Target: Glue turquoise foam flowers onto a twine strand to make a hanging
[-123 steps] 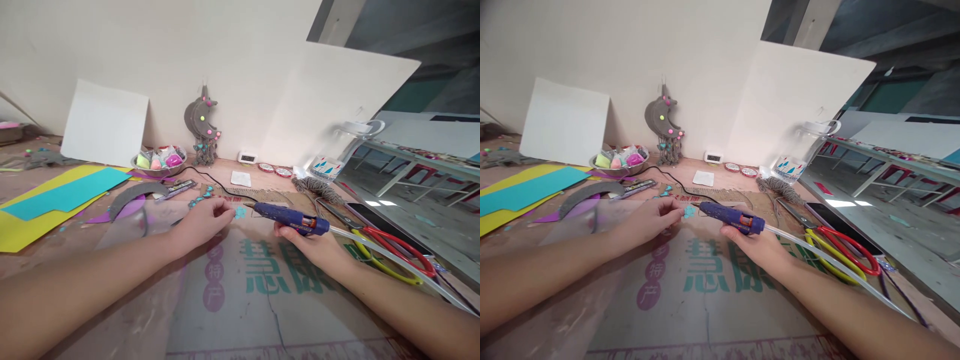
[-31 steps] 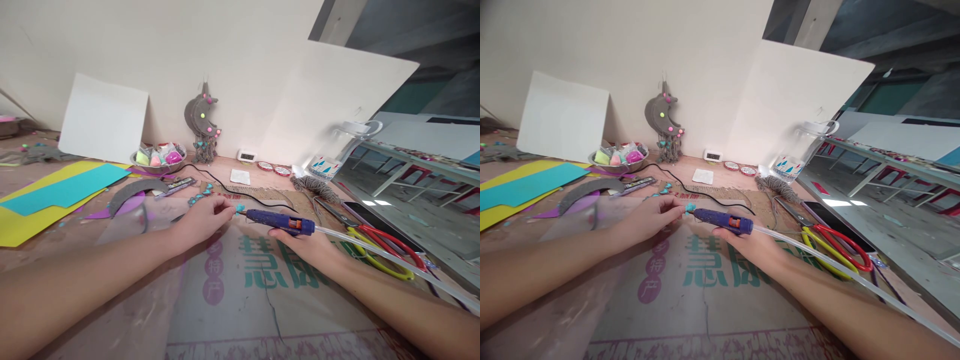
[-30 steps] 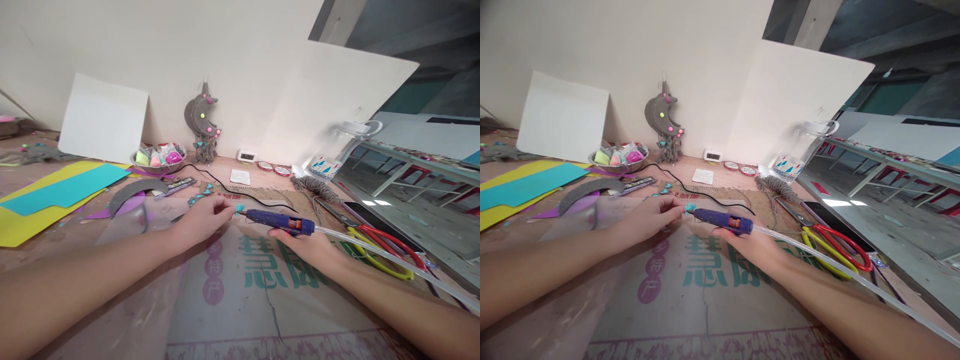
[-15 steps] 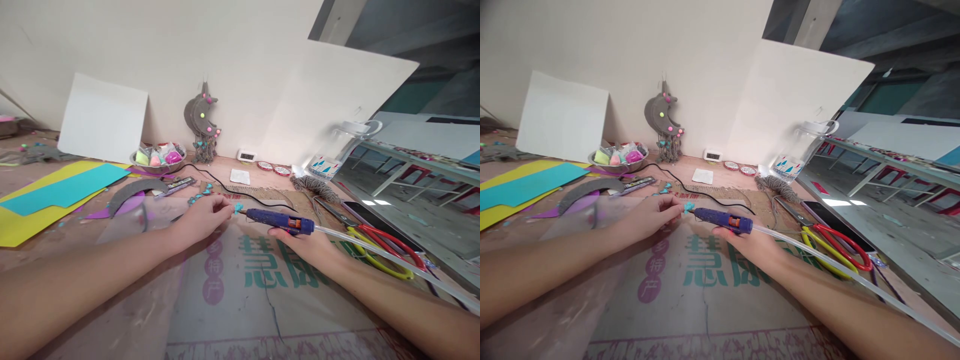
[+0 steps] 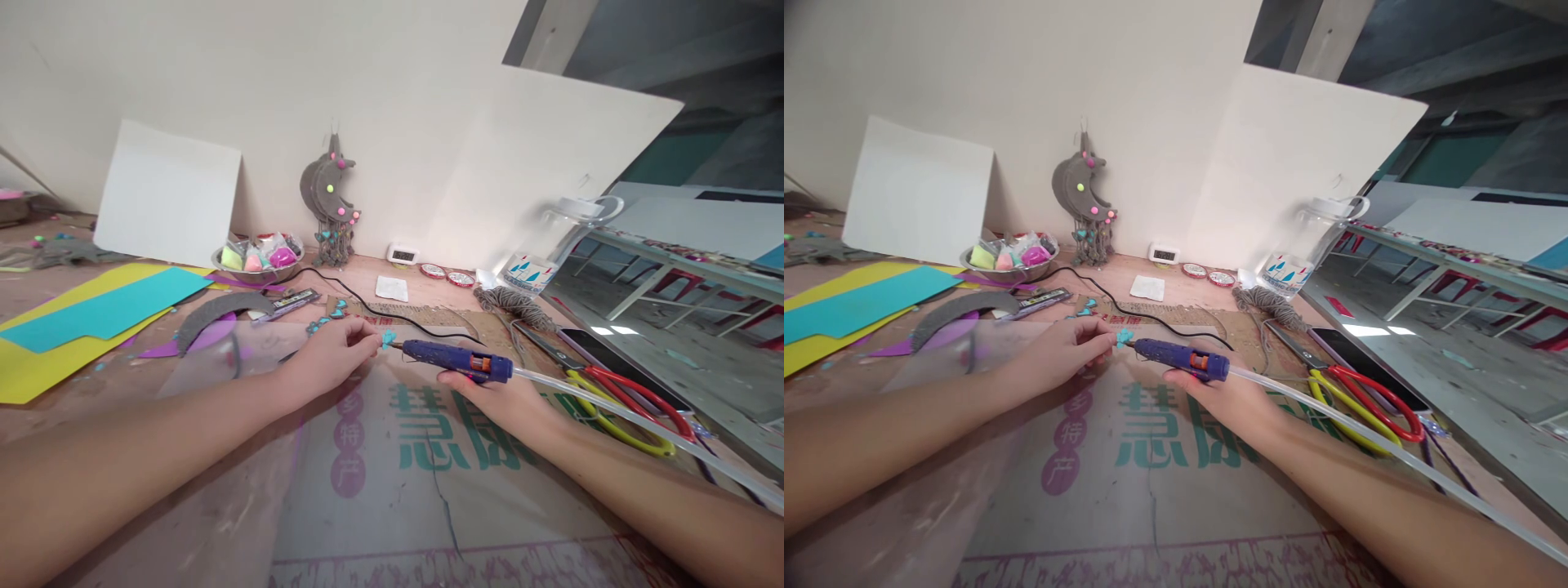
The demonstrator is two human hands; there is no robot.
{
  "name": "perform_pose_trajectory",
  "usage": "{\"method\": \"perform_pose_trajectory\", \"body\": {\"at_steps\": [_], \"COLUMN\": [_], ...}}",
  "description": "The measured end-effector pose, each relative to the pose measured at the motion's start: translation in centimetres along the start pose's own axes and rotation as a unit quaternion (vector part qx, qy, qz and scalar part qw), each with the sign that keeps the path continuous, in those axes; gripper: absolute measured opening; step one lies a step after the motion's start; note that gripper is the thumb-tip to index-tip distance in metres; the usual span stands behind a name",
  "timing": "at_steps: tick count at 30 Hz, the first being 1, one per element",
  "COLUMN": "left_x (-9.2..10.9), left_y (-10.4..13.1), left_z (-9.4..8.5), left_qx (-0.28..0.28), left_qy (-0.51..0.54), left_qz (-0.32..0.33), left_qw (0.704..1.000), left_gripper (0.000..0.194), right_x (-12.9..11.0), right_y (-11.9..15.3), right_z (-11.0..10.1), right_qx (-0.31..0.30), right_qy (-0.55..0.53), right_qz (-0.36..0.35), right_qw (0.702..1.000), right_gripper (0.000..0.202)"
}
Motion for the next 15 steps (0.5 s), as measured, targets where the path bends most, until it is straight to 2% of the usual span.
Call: {"method": "perform_pose_trajectory", "body": {"at_steps": [15], "left_x": [-0.25], "left_y": [-0.09], "left_z": [-0.11], "left_qx": [-0.009], "left_qy": [0.015], "left_qz": [-0.001], "left_qw": [1.000], "left_gripper": [0.025], "right_x": [0.76], "right_y": [-0.05], "right_z": [0.05], "right_qx": [0.012], "right_qy": [-0.009], "right_qz": [0.003], "right_qw": [1.000], "right_gripper": [0.030]}}
Point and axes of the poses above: each hand's wrist, its own y-axis away from the middle knuckle, its own z-axis out of the palm, x = y × z, the point moved 4 cm from there along -y, towards the middle knuckle, and after that the axes turned 7 degrees about -x, right-handed, at the moved point
